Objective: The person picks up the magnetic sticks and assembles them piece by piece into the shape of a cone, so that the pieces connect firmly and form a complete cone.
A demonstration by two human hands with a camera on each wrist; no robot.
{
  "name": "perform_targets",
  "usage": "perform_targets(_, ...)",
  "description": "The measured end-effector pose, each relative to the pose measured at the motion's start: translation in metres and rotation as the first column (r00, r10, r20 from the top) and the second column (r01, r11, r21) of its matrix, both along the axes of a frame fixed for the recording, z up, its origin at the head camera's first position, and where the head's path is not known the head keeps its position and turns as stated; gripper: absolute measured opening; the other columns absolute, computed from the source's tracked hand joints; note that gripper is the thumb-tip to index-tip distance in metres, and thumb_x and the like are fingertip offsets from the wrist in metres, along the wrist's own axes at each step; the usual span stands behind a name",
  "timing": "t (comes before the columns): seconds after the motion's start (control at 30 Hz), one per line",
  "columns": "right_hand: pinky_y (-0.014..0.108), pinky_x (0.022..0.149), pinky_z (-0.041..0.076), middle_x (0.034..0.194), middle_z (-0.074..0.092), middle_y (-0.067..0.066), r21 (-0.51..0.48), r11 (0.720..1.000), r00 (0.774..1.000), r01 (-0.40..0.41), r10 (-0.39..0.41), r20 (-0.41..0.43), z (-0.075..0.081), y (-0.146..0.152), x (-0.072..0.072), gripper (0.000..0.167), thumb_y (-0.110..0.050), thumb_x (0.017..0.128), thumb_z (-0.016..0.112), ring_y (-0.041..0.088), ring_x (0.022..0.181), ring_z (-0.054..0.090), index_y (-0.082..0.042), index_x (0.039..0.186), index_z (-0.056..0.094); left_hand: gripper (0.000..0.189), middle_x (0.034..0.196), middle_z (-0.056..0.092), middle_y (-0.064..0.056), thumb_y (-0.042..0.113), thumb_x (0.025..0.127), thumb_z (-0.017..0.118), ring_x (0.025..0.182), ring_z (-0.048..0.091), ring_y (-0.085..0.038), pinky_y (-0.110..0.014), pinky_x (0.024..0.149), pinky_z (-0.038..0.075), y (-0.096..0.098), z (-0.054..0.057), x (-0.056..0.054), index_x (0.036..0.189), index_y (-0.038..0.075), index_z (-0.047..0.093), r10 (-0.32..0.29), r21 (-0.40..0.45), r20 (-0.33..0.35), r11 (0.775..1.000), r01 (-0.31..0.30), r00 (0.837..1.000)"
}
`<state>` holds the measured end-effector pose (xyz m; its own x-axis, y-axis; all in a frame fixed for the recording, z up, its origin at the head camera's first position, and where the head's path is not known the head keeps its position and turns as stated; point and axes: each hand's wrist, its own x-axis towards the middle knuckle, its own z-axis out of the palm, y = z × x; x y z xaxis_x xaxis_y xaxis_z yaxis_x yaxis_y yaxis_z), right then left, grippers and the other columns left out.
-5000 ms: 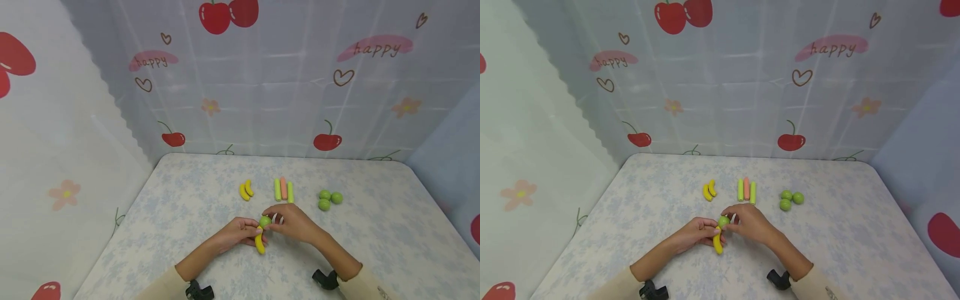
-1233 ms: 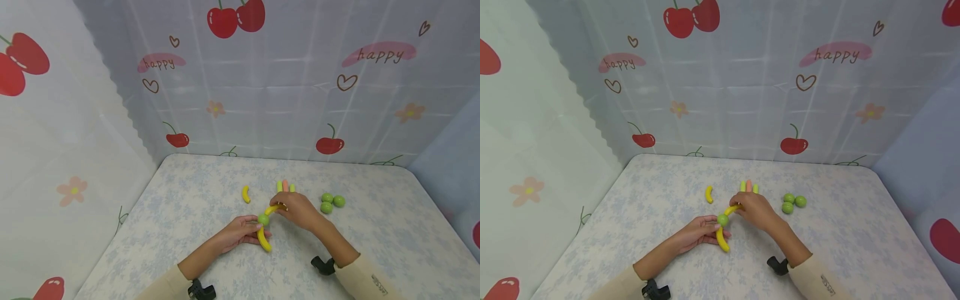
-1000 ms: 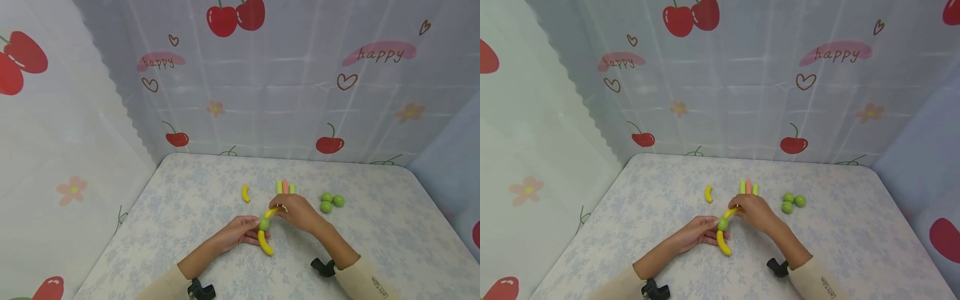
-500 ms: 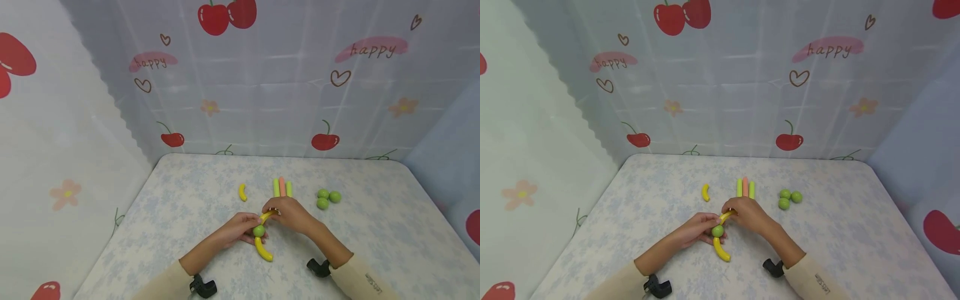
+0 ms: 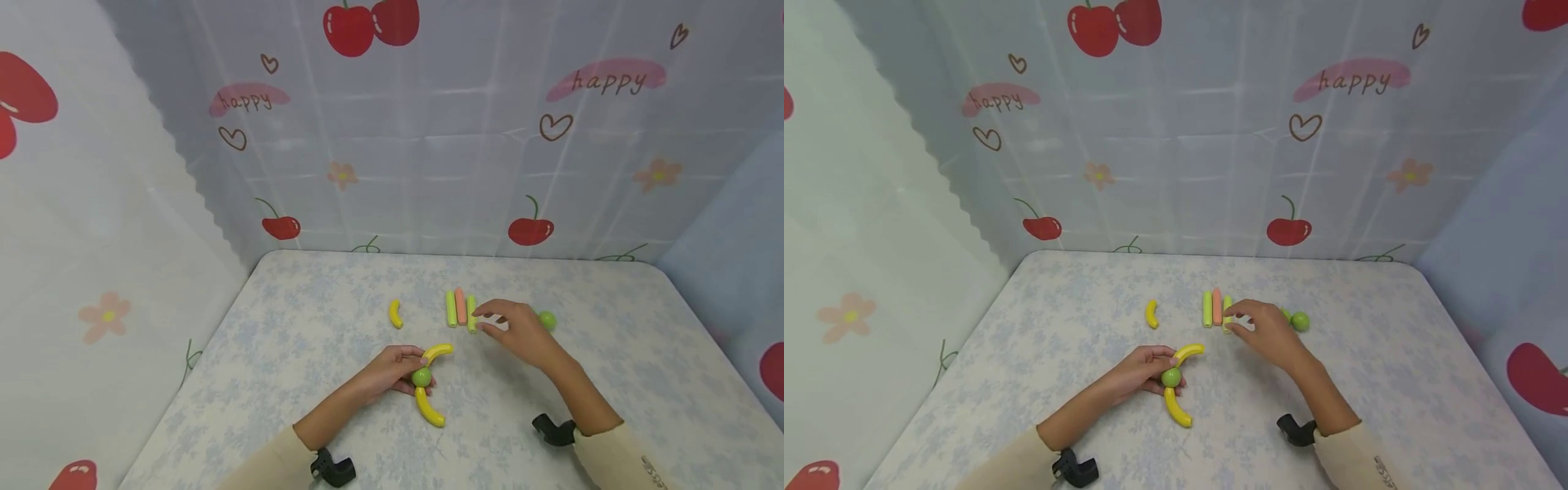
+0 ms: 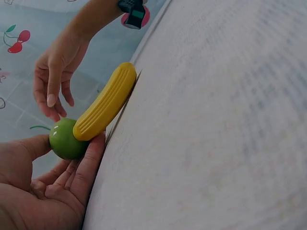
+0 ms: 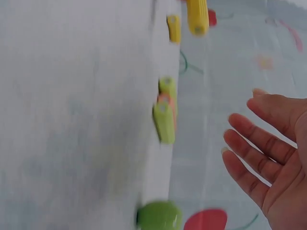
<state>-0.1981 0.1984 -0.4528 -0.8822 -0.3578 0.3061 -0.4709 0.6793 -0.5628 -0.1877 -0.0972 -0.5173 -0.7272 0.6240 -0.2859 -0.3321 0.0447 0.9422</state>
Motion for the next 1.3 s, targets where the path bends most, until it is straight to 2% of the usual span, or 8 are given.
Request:
perform_targets(0.13,0.053,0.082,0.058,0.114,0.072,0.013,-0.038,0.991,0.992,0.125,-0.126,-0.023,-0.001,0.033,-0.004,0.027,-0.007,0.091,0.077,0.034,0.103,0.066,-0.005,0.118,0.072,0.039,0.102,0.075,-0.019,0.027,0.104,0.061,0.085,0.075,-0.021,-0.027,0.067,0.060,0.000,0.001,0.000,0.134,0.002,0.059,0.003,0.001,0.003,1.000,-0.003,1.000)
perform_targets(0.27,0.057,0.086,0.054,0.122,0.067,0.020,-0.033,0.981,0.981,0.192,-0.192,-0.010,-0.002,0.065,-0.008,0.033,-0.003,0.092,0.075,0.039,0.109,0.061,-0.003,0.124,0.069,0.039,0.101,0.075,-0.018,0.027,0.104,0.061,0.085,0.075,-0.021,-0.026,0.066,0.060,0.000,0.001,0.001,0.134,0.001,0.059,0.008,-0.001,0.003,1.000,-0.008,1.000)
perform_targets(0.43,0.063,0.093,0.049,0.136,0.056,0.029,0.083,0.974,0.968,0.210,-0.220,0.125,-0.003,0.097,-0.012,0.042,-0.010,0.096,0.070,0.048,0.119,0.054,0.001,0.136,0.060,0.040,0.102,0.075,-0.018,0.028,0.104,0.061,0.086,0.075,-0.021,-0.027,0.068,0.060,0.001,-0.002,0.001,0.133,0.001,0.059,0.006,0.008,0.000,1.000,-0.006,1.000)
perform_targets(0.57,0.063,0.089,0.051,0.135,0.057,0.031,0.144,0.973,0.958,0.183,-0.209,0.195,-0.008,0.114,-0.014,0.042,-0.010,0.096,0.069,0.049,0.114,0.058,0.004,0.134,0.061,0.040,0.102,0.075,-0.018,0.028,0.104,0.061,0.086,0.075,-0.021,-0.028,0.068,0.060,0.000,-0.004,0.000,0.133,0.002,0.059,0.005,0.017,-0.001,1.000,-0.005,1.000)
perform_targets(0.73,0.058,0.082,0.055,0.121,0.066,0.028,0.154,0.973,0.959,0.169,-0.199,0.202,-0.016,0.119,-0.016,0.037,-0.004,0.090,0.075,0.045,0.101,0.065,0.008,0.123,0.067,0.038,0.101,0.075,-0.017,0.027,0.105,0.060,0.086,0.075,-0.021,-0.027,0.068,0.060,-0.001,-0.005,-0.001,0.133,0.002,0.060,0.005,0.027,-0.008,1.000,-0.005,1.000)
perform_targets(0.87,0.053,0.079,0.057,0.116,0.068,0.027,0.154,0.971,0.952,0.184,-0.215,0.217,-0.020,0.117,-0.019,0.036,-0.002,0.088,0.076,0.042,0.097,0.067,0.009,0.121,0.067,0.037,0.101,0.075,-0.018,0.026,0.105,0.059,0.086,0.075,-0.020,-0.027,0.069,0.060,-0.002,-0.005,-0.001,0.133,0.001,0.060,0.002,0.034,-0.008,0.999,-0.001,1.000)
perform_targets(1.13,0.054,0.078,0.056,0.103,0.071,0.020,0.160,0.964,0.949,0.214,-0.244,0.201,-0.025,0.116,-0.021,0.032,-0.008,0.088,0.078,0.038,0.091,0.067,0.006,0.115,0.069,0.036,0.102,0.076,-0.016,0.024,0.106,0.058,0.087,0.075,-0.020,-0.027,0.069,0.060,-0.002,-0.006,-0.002,0.134,0.002,0.059,-0.010,0.035,-0.007,0.999,0.010,1.000)
perform_targets(1.3,0.052,0.074,0.055,0.093,0.071,0.015,0.176,0.956,0.949,0.233,-0.263,0.173,-0.020,0.117,-0.019,0.032,-0.012,0.088,0.080,0.035,0.087,0.067,0.006,0.112,0.069,0.036,0.101,0.076,-0.016,0.024,0.107,0.056,0.087,0.075,-0.020,-0.027,0.069,0.060,-0.002,-0.007,-0.003,0.135,0.002,0.059,-0.019,0.042,-0.017,0.999,0.019,1.000)
